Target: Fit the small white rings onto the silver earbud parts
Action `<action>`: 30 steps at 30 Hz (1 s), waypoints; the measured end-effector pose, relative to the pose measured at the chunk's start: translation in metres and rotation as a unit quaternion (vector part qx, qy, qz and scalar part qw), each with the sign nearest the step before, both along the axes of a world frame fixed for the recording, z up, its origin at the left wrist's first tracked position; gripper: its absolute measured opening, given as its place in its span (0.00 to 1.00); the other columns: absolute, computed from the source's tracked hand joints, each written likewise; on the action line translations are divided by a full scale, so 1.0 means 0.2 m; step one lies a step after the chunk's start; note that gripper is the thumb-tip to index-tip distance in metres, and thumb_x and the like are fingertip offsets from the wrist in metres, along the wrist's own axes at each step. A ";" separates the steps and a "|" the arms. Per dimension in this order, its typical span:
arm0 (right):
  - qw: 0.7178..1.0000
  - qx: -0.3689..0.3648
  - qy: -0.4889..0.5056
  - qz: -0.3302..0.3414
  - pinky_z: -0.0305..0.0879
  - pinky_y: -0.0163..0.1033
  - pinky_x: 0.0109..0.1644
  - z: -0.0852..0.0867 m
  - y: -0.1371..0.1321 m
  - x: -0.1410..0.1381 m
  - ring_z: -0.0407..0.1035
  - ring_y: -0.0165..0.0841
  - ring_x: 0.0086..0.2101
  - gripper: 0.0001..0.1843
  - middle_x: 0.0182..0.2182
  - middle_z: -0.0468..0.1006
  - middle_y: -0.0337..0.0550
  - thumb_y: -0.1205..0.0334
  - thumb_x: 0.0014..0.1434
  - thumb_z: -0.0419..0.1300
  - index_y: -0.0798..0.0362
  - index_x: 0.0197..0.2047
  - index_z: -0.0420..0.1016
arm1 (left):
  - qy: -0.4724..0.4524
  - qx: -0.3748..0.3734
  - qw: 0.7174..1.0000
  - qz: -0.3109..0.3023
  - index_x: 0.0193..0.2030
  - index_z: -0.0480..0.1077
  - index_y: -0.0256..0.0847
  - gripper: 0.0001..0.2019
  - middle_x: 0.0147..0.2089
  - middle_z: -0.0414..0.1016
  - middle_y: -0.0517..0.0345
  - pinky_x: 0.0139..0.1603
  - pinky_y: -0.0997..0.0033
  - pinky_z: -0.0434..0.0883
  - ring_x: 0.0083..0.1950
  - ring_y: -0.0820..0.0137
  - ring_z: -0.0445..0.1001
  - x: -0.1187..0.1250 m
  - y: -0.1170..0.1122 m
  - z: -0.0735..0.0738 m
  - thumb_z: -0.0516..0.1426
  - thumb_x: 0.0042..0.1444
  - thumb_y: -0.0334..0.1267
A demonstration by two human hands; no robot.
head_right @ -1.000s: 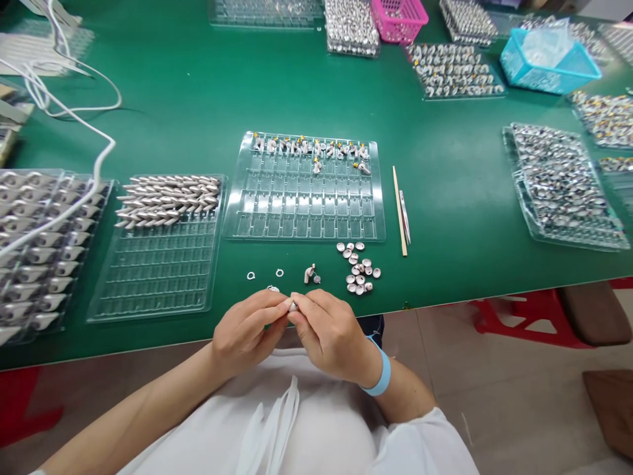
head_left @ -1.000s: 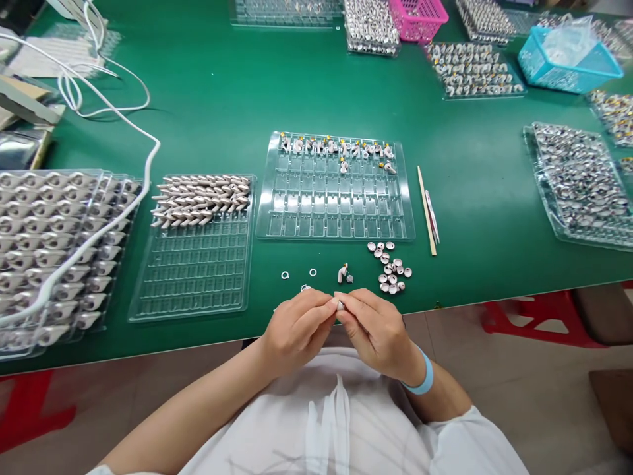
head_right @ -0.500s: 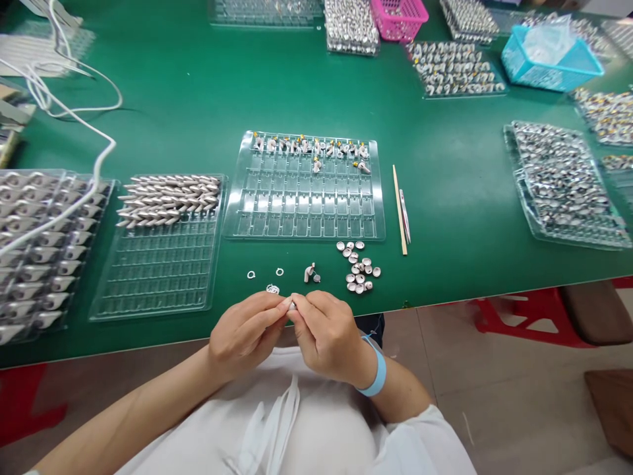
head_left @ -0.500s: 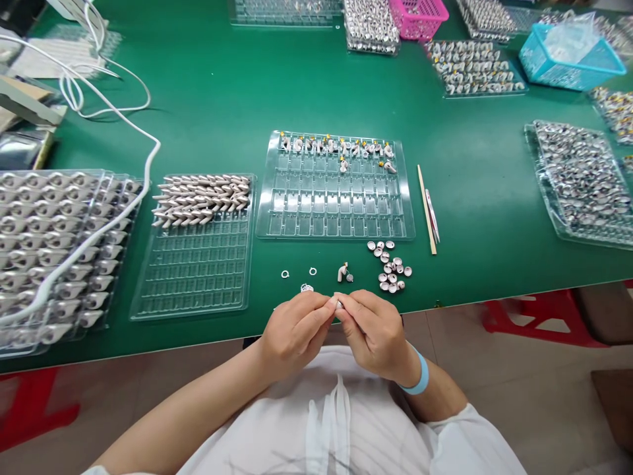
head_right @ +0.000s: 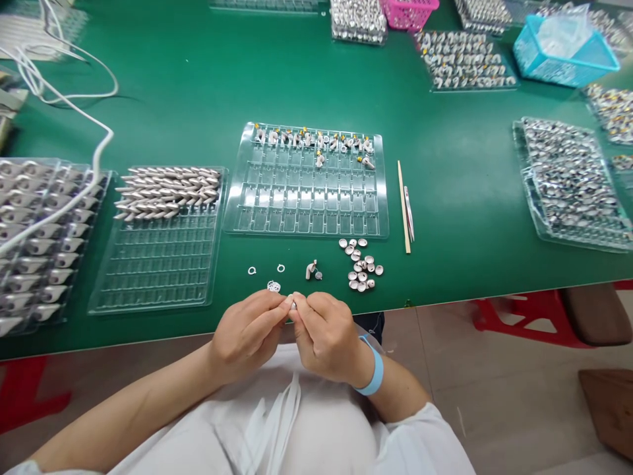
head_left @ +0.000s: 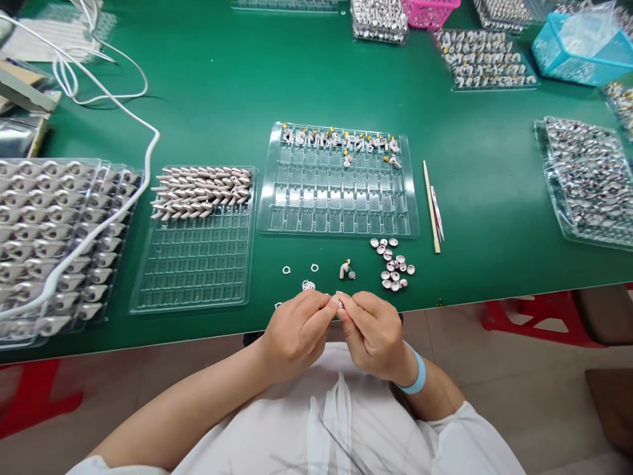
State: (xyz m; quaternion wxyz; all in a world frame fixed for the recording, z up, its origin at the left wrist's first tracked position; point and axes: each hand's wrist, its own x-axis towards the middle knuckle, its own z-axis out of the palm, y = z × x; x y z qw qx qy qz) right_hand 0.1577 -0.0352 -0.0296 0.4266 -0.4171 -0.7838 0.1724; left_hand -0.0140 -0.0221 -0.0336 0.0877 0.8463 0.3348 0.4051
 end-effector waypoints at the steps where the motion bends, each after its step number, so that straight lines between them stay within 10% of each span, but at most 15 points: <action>1: 1.000 0.000 -0.001 0.000 0.69 0.38 0.29 0.00 0.00 0.00 0.68 0.33 0.29 0.17 0.29 0.73 0.46 0.74 0.62 0.55 0.60 0.54 0.71 | 0.004 -0.002 1.000 0.001 0.54 0.62 0.37 0.17 0.35 0.76 0.49 0.33 0.67 0.75 0.34 0.68 0.73 0.00 0.00 0.00 0.51 0.58 0.22; 30: 1.000 0.012 -0.023 -0.018 0.69 0.38 0.29 -0.06 0.04 -0.03 0.69 0.34 0.29 0.18 0.29 0.74 0.47 0.75 0.62 0.54 0.60 0.55 0.70 | 0.044 -0.016 0.998 0.039 0.43 0.66 0.36 0.11 0.32 0.77 0.49 0.29 0.72 0.71 0.31 0.68 0.72 0.01 0.04 -0.02 0.50 0.56 0.21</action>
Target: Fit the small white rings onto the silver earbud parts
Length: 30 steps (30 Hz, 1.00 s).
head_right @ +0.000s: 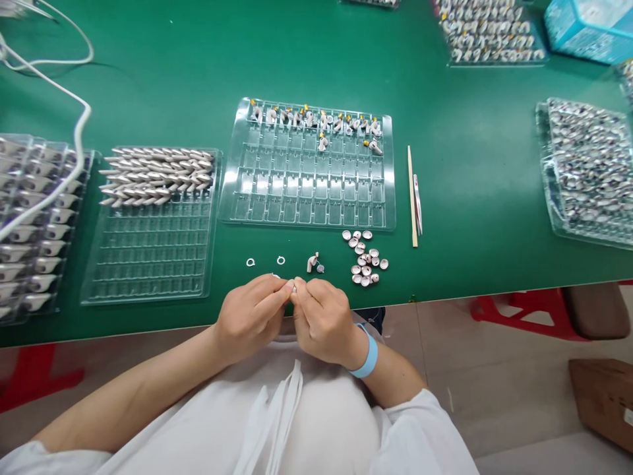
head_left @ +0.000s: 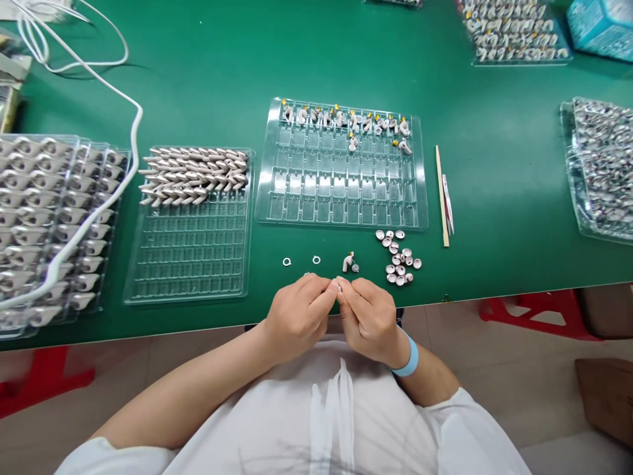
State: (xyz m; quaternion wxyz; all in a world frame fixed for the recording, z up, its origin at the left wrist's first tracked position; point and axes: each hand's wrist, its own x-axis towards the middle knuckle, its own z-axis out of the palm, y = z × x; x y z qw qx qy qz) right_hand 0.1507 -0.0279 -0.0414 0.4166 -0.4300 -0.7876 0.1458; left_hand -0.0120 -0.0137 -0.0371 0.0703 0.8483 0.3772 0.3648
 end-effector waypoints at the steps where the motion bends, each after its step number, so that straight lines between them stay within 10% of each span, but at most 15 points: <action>1: 1.000 -0.002 0.004 -0.002 0.69 0.38 0.29 0.00 0.01 0.00 0.69 0.33 0.29 0.18 0.29 0.74 0.47 0.75 0.62 0.54 0.60 0.55 0.70 | -0.001 -0.004 1.000 0.000 0.43 0.66 0.36 0.11 0.32 0.77 0.49 0.29 0.72 0.71 0.30 0.69 0.71 0.00 0.01 0.00 0.50 0.57 0.21; 12: 0.995 -0.060 0.066 0.036 0.71 0.36 0.30 0.06 0.04 0.09 0.69 0.31 0.28 0.16 0.31 0.75 0.46 0.69 0.65 0.54 0.56 0.54 0.73 | -0.151 -0.097 0.983 -0.037 0.44 0.71 0.38 0.07 0.35 0.81 0.53 0.35 0.74 0.75 0.33 0.72 0.77 0.01 0.03 0.08 0.56 0.61 0.25; 21: 0.994 -0.053 0.092 0.037 0.70 0.36 0.29 0.04 0.01 0.10 0.68 0.30 0.27 0.17 0.30 0.74 0.45 0.69 0.64 0.55 0.57 0.55 0.73 | -0.263 -0.360 0.895 -0.033 0.40 0.75 0.36 0.06 0.35 0.82 0.52 0.35 0.74 0.80 0.33 0.71 0.80 -0.04 0.03 0.11 0.64 0.56 0.33; 30: 0.988 -0.057 0.112 0.086 0.71 0.37 0.31 0.03 0.02 0.10 0.67 0.31 0.30 0.23 0.32 0.74 0.45 0.70 0.66 0.53 0.54 0.63 0.66 | -0.306 -0.375 0.872 -0.076 0.32 0.77 0.36 0.04 0.29 0.81 0.52 0.32 0.72 0.78 0.29 0.70 0.77 -0.02 0.05 0.10 0.64 0.57 0.32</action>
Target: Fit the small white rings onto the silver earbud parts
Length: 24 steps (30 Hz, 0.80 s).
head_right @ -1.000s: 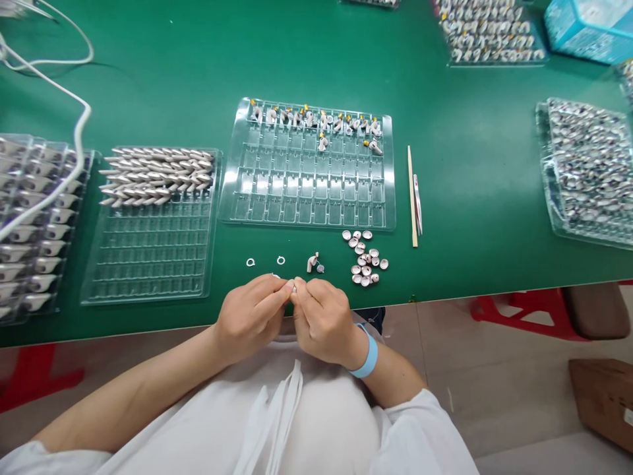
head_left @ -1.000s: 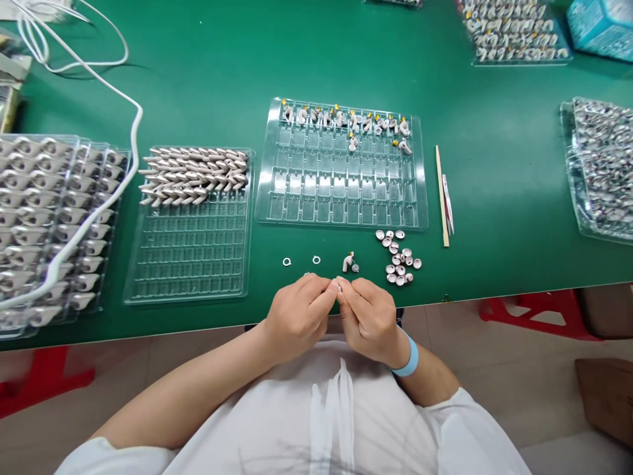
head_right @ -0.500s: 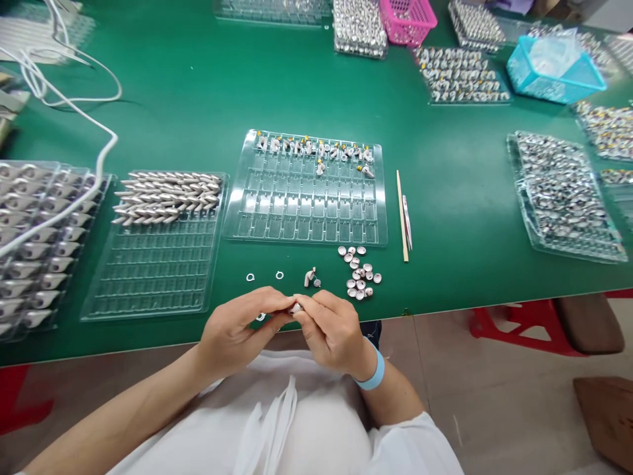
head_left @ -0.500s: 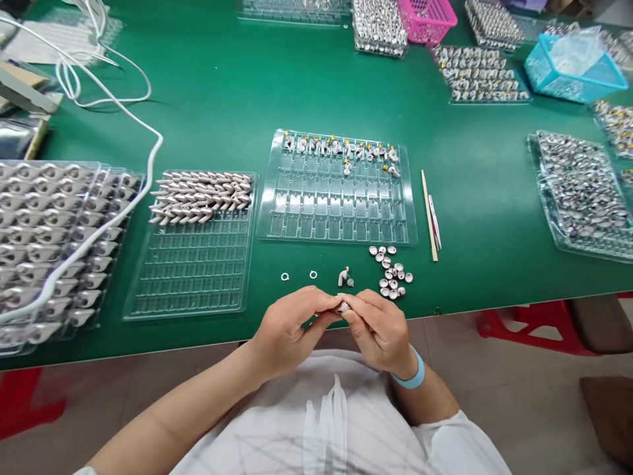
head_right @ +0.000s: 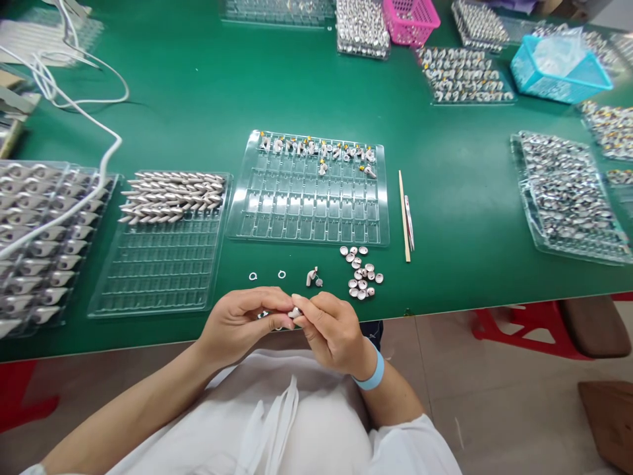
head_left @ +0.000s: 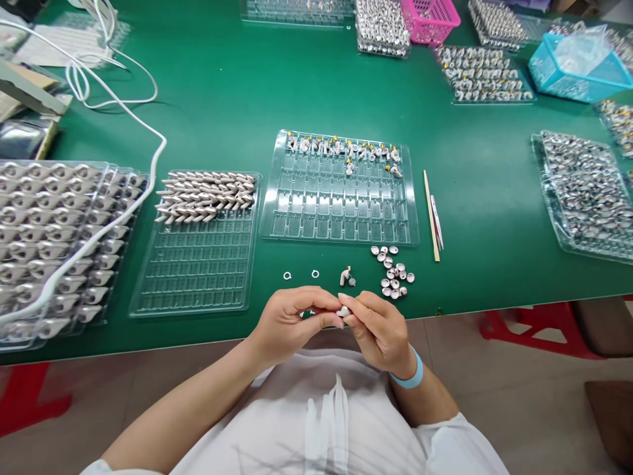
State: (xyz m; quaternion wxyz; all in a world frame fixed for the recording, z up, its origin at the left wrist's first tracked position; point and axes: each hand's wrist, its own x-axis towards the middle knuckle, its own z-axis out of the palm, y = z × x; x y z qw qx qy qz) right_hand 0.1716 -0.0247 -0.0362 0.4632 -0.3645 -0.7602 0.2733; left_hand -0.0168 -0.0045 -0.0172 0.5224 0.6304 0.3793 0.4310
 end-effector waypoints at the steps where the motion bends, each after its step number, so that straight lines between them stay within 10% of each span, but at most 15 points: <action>1: 1.000 -0.001 -0.001 0.007 0.71 0.37 0.32 0.00 0.00 0.00 0.68 0.32 0.30 0.23 0.33 0.75 0.46 0.70 0.66 0.53 0.54 0.64 0.65 | 0.000 0.013 1.000 -0.005 0.31 0.78 0.36 0.04 0.29 0.81 0.52 0.32 0.72 0.77 0.29 0.70 0.77 0.00 0.00 0.00 0.63 0.57 0.32; 24: 0.999 0.030 -0.042 -0.014 0.69 0.40 0.32 0.00 -0.02 -0.01 0.68 0.34 0.32 0.26 0.33 0.74 0.48 0.73 0.63 0.54 0.56 0.65 0.63 | 0.073 0.040 0.996 -0.011 0.35 0.79 0.37 0.02 0.32 0.82 0.53 0.32 0.73 0.75 0.30 0.70 0.78 -0.02 0.01 0.02 0.63 0.57 0.31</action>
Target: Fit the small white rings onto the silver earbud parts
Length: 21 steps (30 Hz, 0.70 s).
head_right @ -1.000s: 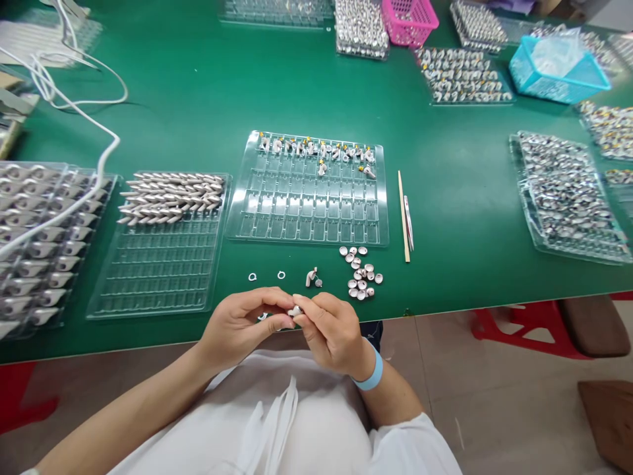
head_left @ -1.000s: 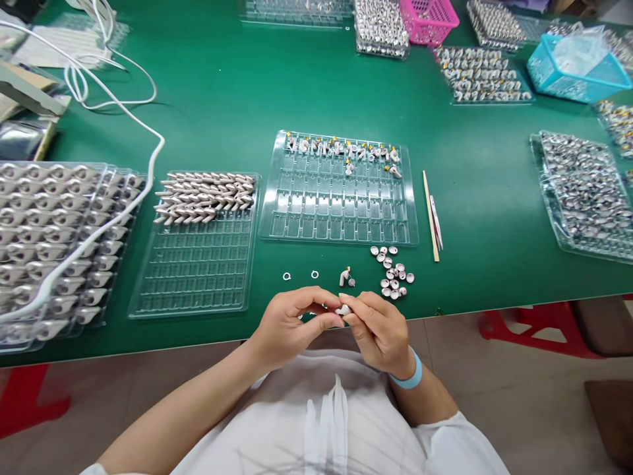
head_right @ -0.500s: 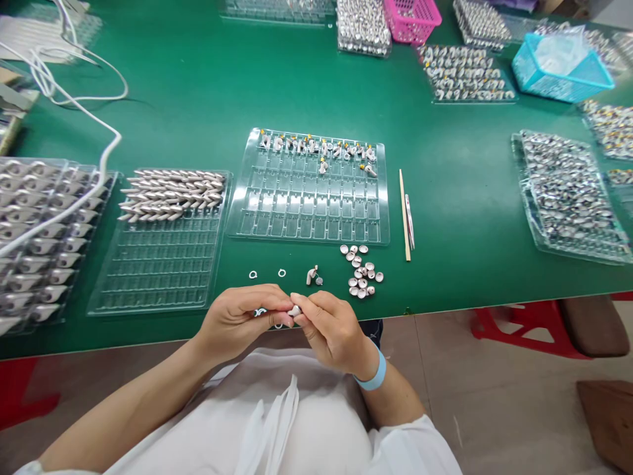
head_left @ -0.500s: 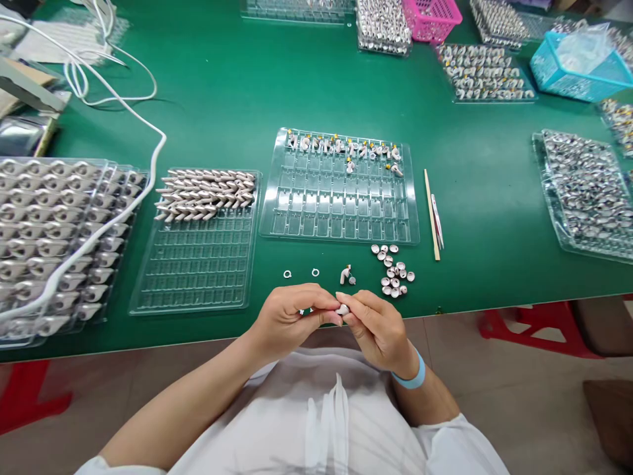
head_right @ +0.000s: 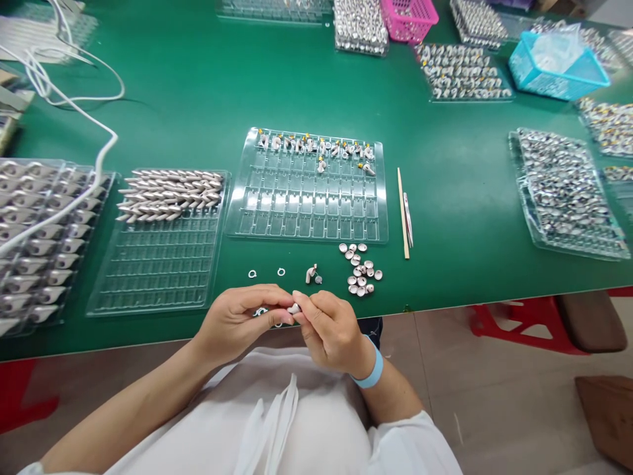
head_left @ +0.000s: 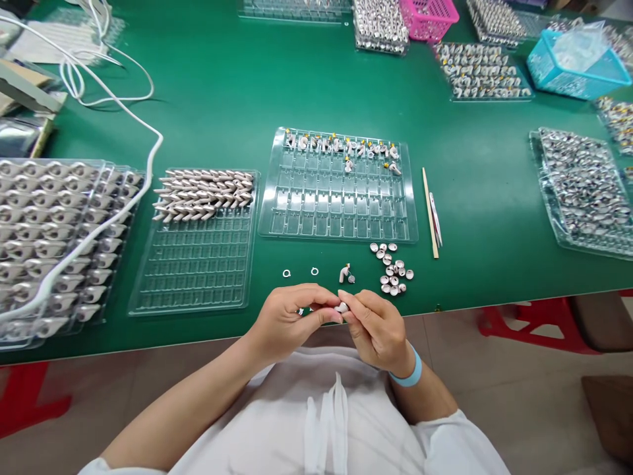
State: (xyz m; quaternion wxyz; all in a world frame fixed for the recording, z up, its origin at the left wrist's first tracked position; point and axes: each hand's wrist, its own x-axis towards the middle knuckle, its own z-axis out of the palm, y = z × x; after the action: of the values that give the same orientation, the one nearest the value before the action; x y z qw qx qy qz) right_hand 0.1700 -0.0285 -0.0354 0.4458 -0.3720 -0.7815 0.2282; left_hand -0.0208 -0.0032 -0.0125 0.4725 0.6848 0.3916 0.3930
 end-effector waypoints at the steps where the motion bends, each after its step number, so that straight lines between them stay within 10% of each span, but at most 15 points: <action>1: 1.000 0.003 -0.001 0.008 0.70 0.39 0.32 0.00 0.00 0.00 0.68 0.34 0.32 0.27 0.34 0.74 0.48 0.74 0.64 0.54 0.57 0.66 0.62 | -0.002 0.003 1.000 -0.002 0.35 0.79 0.37 0.03 0.32 0.82 0.53 0.32 0.73 0.75 0.30 0.70 0.78 0.00 0.00 0.00 0.63 0.57 0.31; 10: 0.994 -0.071 0.071 0.041 0.73 0.37 0.35 0.00 0.01 0.01 0.70 0.31 0.33 0.24 0.36 0.76 0.47 0.71 0.66 0.54 0.53 0.64 0.66 | -0.024 0.075 0.997 -0.010 0.38 0.78 0.38 0.05 0.30 0.82 0.55 0.35 0.74 0.76 0.32 0.71 0.78 -0.01 0.01 -0.01 0.62 0.57 0.27; 21: 0.998 -0.041 0.052 0.012 0.70 0.37 0.31 -0.01 -0.01 0.00 0.67 0.30 0.29 0.23 0.31 0.76 0.45 0.72 0.64 0.56 0.54 0.62 0.68 | 0.020 -0.011 1.000 -0.002 0.30 0.80 0.38 0.03 0.31 0.82 0.56 0.34 0.75 0.74 0.30 0.71 0.78 -0.01 -0.01 0.00 0.65 0.53 0.29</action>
State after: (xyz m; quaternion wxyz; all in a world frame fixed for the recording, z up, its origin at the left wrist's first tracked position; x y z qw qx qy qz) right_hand 0.1707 -0.0308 -0.0380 0.4674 -0.3684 -0.7519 0.2837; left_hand -0.0228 -0.0050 -0.0115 0.4725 0.6881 0.4040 0.3742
